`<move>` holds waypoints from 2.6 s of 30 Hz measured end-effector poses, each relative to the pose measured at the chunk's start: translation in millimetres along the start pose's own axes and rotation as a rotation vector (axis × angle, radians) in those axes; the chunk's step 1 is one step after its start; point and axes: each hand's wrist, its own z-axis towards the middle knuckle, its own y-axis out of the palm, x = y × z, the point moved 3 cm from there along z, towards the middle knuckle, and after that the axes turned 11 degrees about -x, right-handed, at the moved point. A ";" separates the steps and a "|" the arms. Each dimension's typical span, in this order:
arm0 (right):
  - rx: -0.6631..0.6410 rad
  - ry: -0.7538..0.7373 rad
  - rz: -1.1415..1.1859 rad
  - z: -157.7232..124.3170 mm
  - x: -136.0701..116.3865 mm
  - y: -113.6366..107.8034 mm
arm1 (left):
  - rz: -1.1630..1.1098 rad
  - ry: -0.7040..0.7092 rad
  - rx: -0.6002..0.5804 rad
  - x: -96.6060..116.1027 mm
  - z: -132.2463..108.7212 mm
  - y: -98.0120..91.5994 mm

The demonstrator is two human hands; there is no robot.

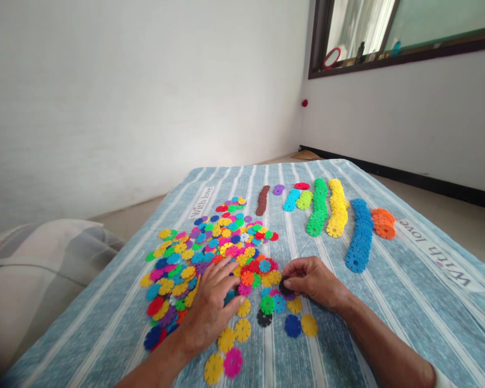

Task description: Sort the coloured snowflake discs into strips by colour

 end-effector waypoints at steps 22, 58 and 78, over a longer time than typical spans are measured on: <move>0.093 -0.087 0.059 0.3 0.2 1.5 | -0.155 0.070 0.183 -2.4 2.2 -16.0; 0.291 -0.183 0.184 8.5 5.1 8.8 | -0.003 0.255 -0.115 50.9 -14.1 7.0; 0.273 -0.183 0.165 12.4 4.5 11.6 | 0.157 0.398 0.138 50.4 -6.5 32.7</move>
